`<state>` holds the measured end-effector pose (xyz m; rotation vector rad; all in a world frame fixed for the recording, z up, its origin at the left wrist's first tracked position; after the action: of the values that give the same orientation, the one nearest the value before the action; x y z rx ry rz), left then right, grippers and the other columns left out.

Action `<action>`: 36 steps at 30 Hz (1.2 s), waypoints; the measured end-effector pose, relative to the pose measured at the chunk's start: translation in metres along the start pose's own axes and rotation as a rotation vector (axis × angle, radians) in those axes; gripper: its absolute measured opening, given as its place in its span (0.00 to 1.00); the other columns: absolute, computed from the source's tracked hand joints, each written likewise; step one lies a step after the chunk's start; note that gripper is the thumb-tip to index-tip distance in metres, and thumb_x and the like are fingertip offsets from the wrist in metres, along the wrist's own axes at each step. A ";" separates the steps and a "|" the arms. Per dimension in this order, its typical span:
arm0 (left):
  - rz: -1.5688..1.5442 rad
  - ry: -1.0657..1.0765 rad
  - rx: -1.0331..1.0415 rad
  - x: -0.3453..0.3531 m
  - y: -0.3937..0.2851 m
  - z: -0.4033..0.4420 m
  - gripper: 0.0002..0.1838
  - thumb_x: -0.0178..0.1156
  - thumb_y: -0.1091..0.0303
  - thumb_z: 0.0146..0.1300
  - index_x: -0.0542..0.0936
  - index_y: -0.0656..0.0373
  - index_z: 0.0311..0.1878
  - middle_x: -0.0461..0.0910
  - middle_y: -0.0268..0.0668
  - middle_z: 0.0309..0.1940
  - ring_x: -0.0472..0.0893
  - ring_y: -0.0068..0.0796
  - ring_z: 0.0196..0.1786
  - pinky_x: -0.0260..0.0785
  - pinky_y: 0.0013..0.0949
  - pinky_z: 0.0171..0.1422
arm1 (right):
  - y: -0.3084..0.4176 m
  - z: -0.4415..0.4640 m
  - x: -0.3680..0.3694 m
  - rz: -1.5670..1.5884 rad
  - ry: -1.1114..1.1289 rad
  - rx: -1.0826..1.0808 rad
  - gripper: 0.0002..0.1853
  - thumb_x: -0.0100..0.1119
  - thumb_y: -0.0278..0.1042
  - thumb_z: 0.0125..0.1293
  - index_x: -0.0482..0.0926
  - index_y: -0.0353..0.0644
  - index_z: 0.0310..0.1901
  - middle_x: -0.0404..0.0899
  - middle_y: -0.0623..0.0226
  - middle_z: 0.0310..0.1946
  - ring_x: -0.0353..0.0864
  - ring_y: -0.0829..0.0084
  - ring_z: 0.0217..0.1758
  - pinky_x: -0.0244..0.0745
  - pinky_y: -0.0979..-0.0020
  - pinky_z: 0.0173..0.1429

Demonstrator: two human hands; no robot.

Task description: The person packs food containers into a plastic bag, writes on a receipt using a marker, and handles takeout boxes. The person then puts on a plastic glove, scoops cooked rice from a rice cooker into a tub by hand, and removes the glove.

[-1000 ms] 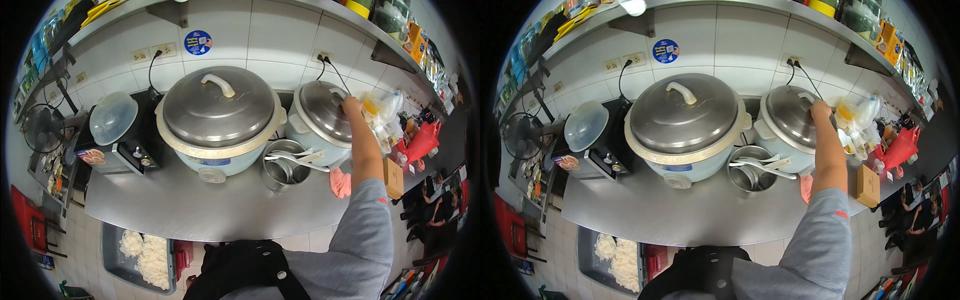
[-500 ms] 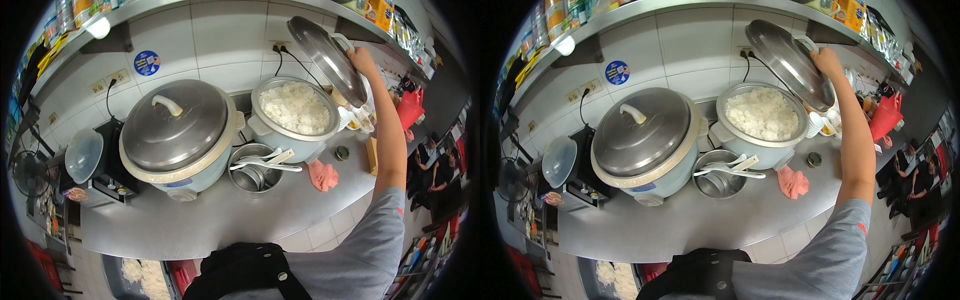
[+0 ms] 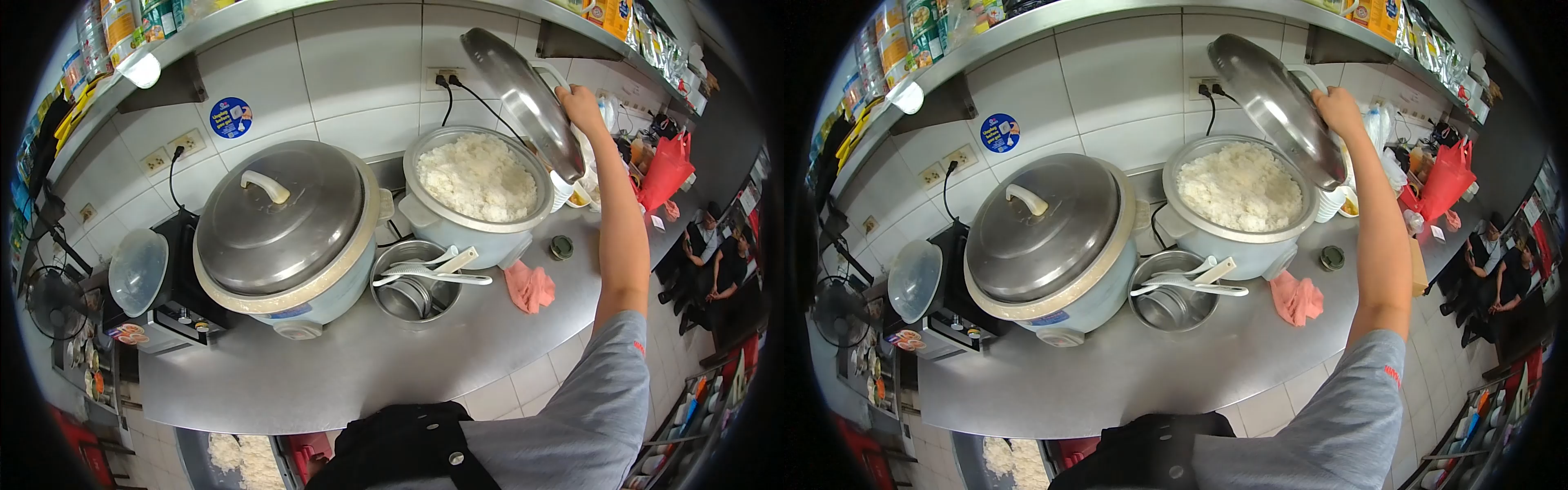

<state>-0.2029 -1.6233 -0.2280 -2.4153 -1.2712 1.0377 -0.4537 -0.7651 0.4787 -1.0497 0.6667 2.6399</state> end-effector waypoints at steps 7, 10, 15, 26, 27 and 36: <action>0.014 0.011 -0.053 0.006 0.003 0.001 0.13 0.63 0.66 0.57 0.82 0.61 0.44 0.85 0.39 0.33 0.85 0.33 0.35 0.76 0.35 0.39 | -0.019 -0.007 0.011 0.284 0.109 0.222 0.27 0.51 0.51 0.61 0.80 0.27 0.35 0.80 0.49 0.26 0.80 0.60 0.27 0.73 0.62 0.34; 0.016 0.014 -0.056 0.009 0.002 0.002 0.13 0.63 0.66 0.57 0.82 0.61 0.44 0.85 0.39 0.33 0.85 0.33 0.35 0.76 0.35 0.39 | -0.018 -0.009 0.006 0.268 0.112 0.221 0.26 0.51 0.51 0.61 0.80 0.27 0.36 0.80 0.47 0.27 0.81 0.56 0.30 0.73 0.62 0.37; 0.019 0.023 -0.061 0.011 0.000 0.004 0.13 0.63 0.66 0.57 0.82 0.60 0.45 0.85 0.39 0.33 0.85 0.32 0.34 0.77 0.35 0.38 | 0.000 -0.006 0.000 0.074 0.011 0.065 0.26 0.52 0.50 0.62 0.81 0.28 0.38 0.81 0.40 0.32 0.81 0.46 0.40 0.72 0.57 0.49; -0.003 0.004 -0.081 0.013 0.007 0.001 0.14 0.64 0.66 0.57 0.82 0.59 0.46 0.85 0.39 0.33 0.85 0.32 0.33 0.77 0.35 0.38 | 0.023 -0.017 0.046 -0.244 0.075 -0.041 0.23 0.54 0.49 0.63 0.81 0.31 0.41 0.81 0.38 0.39 0.81 0.42 0.46 0.74 0.51 0.53; -0.006 0.006 -0.084 0.014 0.007 -0.001 0.14 0.64 0.66 0.57 0.81 0.59 0.46 0.85 0.39 0.33 0.85 0.32 0.33 0.77 0.35 0.38 | 0.025 -0.027 0.058 -0.252 0.092 -0.021 0.23 0.53 0.48 0.64 0.81 0.31 0.40 0.81 0.40 0.39 0.81 0.44 0.45 0.75 0.51 0.52; -0.041 -0.023 -0.122 0.017 0.014 -0.010 0.15 0.65 0.65 0.57 0.81 0.58 0.47 0.85 0.40 0.33 0.85 0.31 0.33 0.77 0.35 0.37 | 0.043 -0.084 0.149 -0.299 0.248 -0.125 0.18 0.56 0.44 0.64 0.80 0.33 0.38 0.82 0.43 0.36 0.82 0.45 0.42 0.77 0.51 0.49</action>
<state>-0.1809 -1.6169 -0.2363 -2.4609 -1.4252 1.0078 -0.5265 -0.8382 0.3358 -1.4076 0.3577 2.3402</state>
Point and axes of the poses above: each hand's wrist, its own z-axis towards the middle knuckle, its own x-axis out of the palm, y = z × x, the point moved 5 cm from there along z, towards the middle knuckle
